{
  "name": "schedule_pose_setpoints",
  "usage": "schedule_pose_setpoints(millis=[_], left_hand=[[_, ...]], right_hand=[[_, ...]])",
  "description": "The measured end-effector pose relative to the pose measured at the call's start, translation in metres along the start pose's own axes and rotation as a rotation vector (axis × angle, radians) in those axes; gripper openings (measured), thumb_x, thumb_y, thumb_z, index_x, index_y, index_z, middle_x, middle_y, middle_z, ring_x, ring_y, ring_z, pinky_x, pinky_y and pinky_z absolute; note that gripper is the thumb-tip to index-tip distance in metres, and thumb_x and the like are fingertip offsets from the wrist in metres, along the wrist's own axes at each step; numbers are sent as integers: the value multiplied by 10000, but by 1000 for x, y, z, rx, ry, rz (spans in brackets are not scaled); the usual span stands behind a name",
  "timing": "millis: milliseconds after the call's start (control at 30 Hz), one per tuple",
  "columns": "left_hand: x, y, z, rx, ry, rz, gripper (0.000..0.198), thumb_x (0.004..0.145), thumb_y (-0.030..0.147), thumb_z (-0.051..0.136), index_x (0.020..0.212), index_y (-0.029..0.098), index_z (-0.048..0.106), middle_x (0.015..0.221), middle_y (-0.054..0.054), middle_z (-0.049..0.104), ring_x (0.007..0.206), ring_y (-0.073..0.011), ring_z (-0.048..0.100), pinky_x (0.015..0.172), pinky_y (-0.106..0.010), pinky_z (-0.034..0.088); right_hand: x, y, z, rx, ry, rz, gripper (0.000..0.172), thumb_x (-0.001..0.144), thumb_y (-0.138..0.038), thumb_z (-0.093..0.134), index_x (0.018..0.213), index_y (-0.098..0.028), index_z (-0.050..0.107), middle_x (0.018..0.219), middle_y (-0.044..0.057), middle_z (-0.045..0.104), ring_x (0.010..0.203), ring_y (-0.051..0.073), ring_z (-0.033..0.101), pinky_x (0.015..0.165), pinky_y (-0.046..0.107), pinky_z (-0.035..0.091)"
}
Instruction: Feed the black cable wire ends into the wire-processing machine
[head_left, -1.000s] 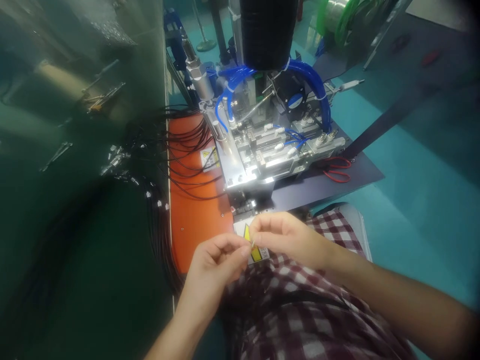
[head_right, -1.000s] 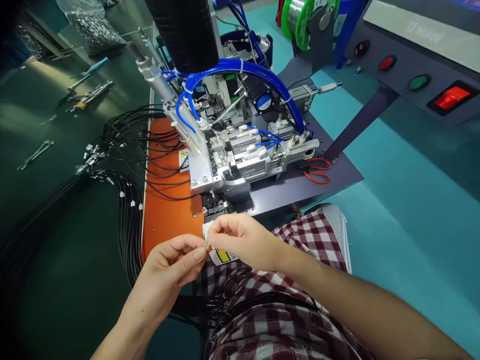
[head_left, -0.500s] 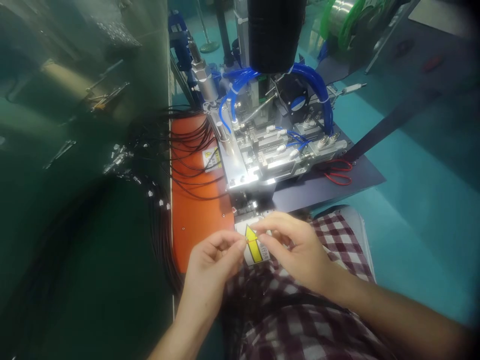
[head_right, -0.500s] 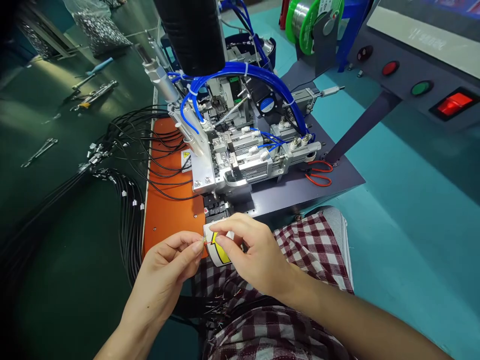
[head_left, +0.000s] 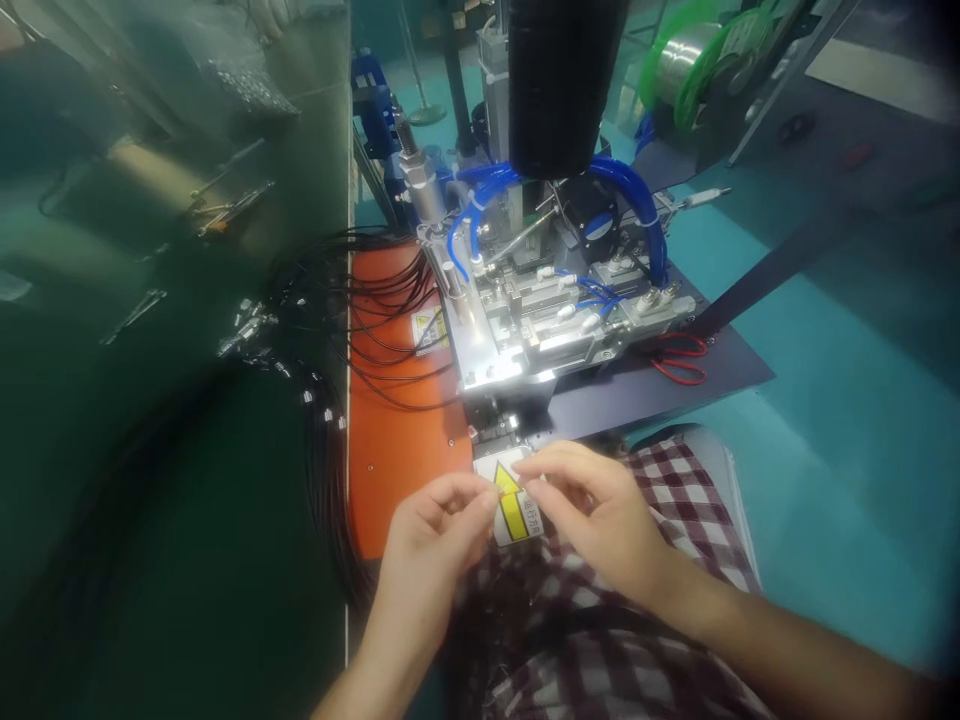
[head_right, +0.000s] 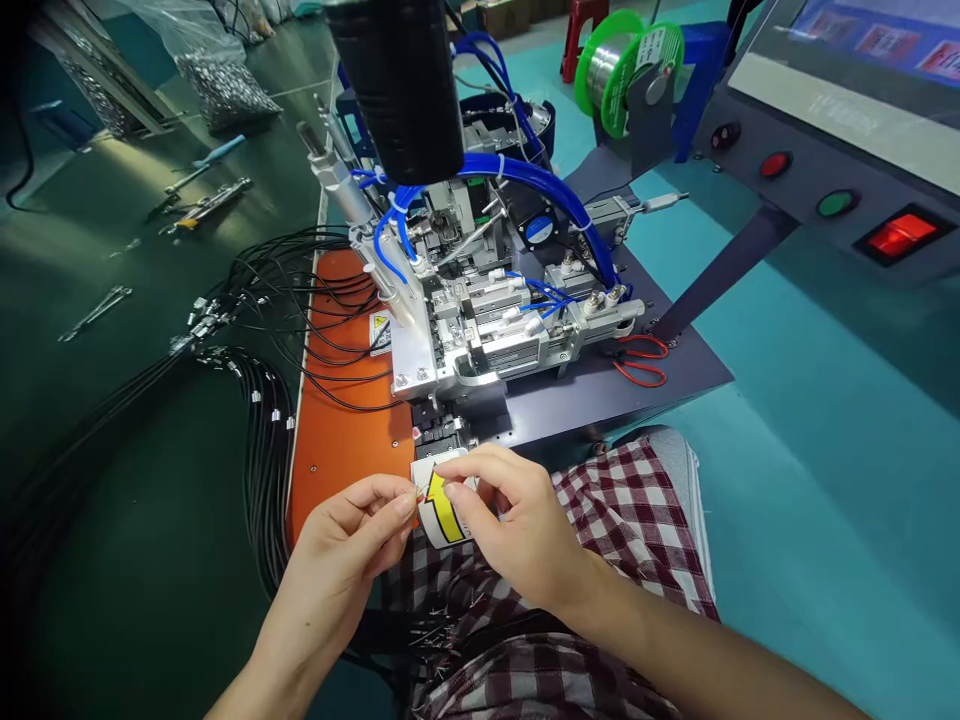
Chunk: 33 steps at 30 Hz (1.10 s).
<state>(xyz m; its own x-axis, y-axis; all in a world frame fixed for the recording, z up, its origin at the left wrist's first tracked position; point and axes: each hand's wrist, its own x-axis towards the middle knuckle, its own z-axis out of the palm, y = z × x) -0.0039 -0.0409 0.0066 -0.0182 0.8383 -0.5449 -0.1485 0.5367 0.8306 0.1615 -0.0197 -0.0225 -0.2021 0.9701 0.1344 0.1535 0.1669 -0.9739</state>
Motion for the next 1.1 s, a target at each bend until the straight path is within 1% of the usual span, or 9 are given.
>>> schedule_pose_setpoints(millis=[133, 300, 533, 633, 700, 767, 833, 1000, 1100], left_hand=[[1, 0, 2, 12, -12, -8, 325, 717, 439, 759, 747, 137, 644, 485, 84, 393, 428, -14, 223, 424, -159, 159], [7, 1, 0, 52, -51, 0, 312, 740, 444, 740, 770, 144, 659, 503, 78, 395, 441, -20, 225, 424, -156, 179], [24, 3, -3, 101, -30, 30, 282, 768, 441, 703, 795, 163, 666, 505, 79, 382, 449, -32, 241, 441, -154, 243], [33, 7, -3, 100, -13, 30, 272, 760, 434, 697, 759, 165, 658, 475, 90, 344, 429, -35, 222, 436, -166, 283], [37, 9, -3, 81, 2, 16, 269, 733, 421, 713, 744, 159, 654, 460, 94, 333, 417, -32, 210, 417, -164, 250], [40, 11, -4, 51, 13, 0, 276, 700, 407, 734, 733, 146, 651, 459, 90, 353, 412, -26, 206, 404, -162, 190], [40, 11, -6, 27, 9, -17, 293, 690, 410, 739, 737, 137, 647, 473, 80, 386, 413, -22, 222, 406, -164, 162], [37, 9, -9, 20, 3, -22, 306, 710, 425, 727, 751, 134, 642, 445, 92, 348, 414, -26, 221, 413, -167, 152], [36, 8, -9, 19, -1, -17, 305, 716, 424, 729, 759, 134, 644, 433, 97, 336, 413, -26, 213, 411, -167, 148]], right_hand=[[2, -3, 1, 39, -36, 79, 129, 835, -152, 601, 882, -197, 712, 778, 10, 649, 546, 94, 505, 476, 227, 407], [15, -11, -1, 107, -105, 188, 77, 812, -180, 614, 805, -168, 690, 670, -7, 606, 528, 96, 488, 477, 225, 391], [31, -10, 2, 29, -135, 179, 123, 855, -208, 584, 751, -167, 636, 699, 4, 613, 623, 126, 547, 568, 251, 434], [34, -4, 3, -4, -98, 172, 148, 891, -228, 561, 764, -179, 619, 669, -18, 589, 573, 106, 518, 531, 234, 417], [36, 0, 2, -48, -42, 123, 123, 898, -215, 559, 803, -185, 631, 715, -13, 617, 601, 107, 541, 546, 230, 429], [37, 2, 1, -113, 0, 25, 95, 891, -176, 567, 862, -189, 656, 809, 5, 653, 693, 120, 587, 617, 235, 461], [37, 1, 0, -157, -9, -50, 117, 879, -140, 574, 908, -189, 676, 858, 17, 665, 762, 131, 612, 677, 244, 481], [36, -4, 3, -183, -50, -82, 137, 871, -124, 587, 938, -181, 692, 848, 31, 670, 768, 143, 630, 671, 253, 503], [37, -5, 4, -204, -54, -166, 137, 865, -99, 592, 933, -161, 694, 847, 46, 674, 769, 143, 634, 681, 253, 510]])
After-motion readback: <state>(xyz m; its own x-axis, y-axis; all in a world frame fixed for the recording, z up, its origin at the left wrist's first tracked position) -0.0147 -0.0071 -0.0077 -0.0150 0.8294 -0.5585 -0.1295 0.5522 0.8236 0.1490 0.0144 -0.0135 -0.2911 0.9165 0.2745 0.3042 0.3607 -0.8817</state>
